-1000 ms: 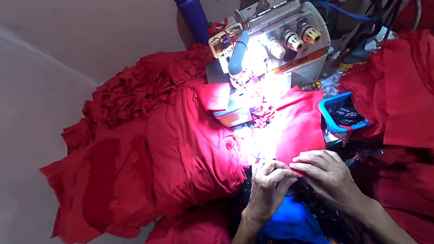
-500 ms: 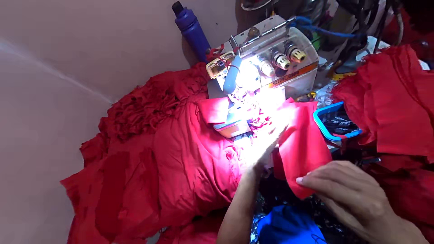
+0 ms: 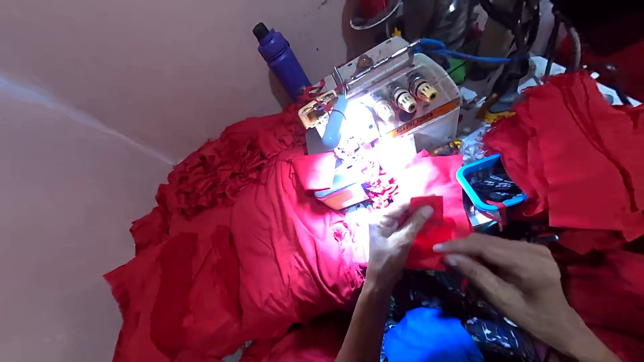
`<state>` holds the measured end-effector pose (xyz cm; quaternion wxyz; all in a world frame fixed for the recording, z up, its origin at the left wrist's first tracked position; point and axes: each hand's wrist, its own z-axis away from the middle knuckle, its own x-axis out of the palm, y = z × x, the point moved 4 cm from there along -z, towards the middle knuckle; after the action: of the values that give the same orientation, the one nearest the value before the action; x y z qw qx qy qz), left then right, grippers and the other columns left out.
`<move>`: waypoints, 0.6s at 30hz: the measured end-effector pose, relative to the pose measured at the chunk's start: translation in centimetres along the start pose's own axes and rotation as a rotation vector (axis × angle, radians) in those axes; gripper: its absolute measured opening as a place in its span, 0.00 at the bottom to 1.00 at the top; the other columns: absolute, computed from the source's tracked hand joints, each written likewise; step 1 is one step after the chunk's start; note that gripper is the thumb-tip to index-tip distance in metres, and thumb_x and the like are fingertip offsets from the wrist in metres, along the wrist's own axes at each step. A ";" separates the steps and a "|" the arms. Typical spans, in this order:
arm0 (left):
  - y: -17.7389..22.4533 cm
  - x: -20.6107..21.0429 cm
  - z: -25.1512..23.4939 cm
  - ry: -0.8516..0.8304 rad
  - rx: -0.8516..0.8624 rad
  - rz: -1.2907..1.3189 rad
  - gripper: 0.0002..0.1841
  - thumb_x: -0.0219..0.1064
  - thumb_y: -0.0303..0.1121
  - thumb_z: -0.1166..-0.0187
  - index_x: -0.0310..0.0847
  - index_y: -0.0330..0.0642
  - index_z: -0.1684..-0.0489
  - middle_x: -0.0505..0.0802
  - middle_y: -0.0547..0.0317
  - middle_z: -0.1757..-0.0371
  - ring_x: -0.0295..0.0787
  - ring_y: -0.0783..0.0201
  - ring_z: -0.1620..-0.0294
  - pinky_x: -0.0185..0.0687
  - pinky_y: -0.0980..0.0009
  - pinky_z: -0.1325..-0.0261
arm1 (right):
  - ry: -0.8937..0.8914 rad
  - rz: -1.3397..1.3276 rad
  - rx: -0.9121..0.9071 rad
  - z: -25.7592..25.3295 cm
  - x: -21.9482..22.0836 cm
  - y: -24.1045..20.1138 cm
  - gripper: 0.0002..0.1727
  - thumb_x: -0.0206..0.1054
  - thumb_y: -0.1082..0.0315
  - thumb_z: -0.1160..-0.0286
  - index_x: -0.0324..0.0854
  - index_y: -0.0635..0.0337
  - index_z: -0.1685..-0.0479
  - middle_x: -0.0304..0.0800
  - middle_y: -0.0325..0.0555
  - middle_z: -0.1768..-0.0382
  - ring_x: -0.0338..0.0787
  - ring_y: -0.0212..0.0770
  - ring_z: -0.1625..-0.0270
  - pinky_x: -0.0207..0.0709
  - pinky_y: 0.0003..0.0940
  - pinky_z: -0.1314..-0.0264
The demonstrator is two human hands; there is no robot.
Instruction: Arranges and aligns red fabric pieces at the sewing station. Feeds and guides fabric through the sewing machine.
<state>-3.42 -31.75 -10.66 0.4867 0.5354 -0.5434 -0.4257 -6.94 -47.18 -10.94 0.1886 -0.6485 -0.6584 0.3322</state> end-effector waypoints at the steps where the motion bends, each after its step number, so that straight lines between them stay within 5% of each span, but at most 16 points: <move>1: 0.6 -0.3 0.9 0.021 -0.009 0.088 0.08 0.67 0.17 0.28 0.91 0.36 0.60 0.96 0.62 0.64 0.93 0.75 0.63 0.90 0.75 0.54 | 0.047 -0.037 0.030 -0.6 0.3 0.2 0.12 0.66 0.64 0.16 0.90 0.63 0.56 0.95 0.36 0.63 0.89 0.15 0.59 0.81 0.11 0.51; 9: 1.3 -4.2 5.3 0.059 0.179 0.072 0.11 0.60 0.19 0.19 0.91 0.40 0.60 0.95 0.72 0.61 0.90 0.82 0.56 0.86 0.80 0.47 | 0.047 -0.205 0.247 -1.5 4.9 0.5 0.05 0.69 0.64 0.22 0.83 0.55 0.61 0.85 0.22 0.76 0.79 0.10 0.73 0.74 0.07 0.68; 13: 1.2 -5.5 6.3 0.132 0.154 0.022 0.11 0.58 0.16 0.20 0.88 0.33 0.61 0.94 0.71 0.65 0.90 0.82 0.61 0.87 0.82 0.51 | 0.020 -0.179 0.317 -1.6 6.7 0.3 0.07 0.69 0.64 0.24 0.81 0.58 0.65 0.82 0.25 0.78 0.76 0.10 0.75 0.69 0.07 0.70; 18: 1.4 -7.0 7.0 0.120 0.166 -0.020 0.08 0.62 0.24 0.18 0.89 0.34 0.64 0.92 0.73 0.68 0.87 0.85 0.65 0.84 0.84 0.57 | -0.015 -0.144 0.286 -1.4 8.3 0.7 0.07 0.70 0.62 0.26 0.82 0.54 0.65 0.82 0.21 0.78 0.77 0.10 0.76 0.71 0.06 0.72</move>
<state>-10.87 -25.10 -10.98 0.4683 0.6037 -0.5412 -0.3512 -6.17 -38.85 -11.94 0.2976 -0.5637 -0.6505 0.4130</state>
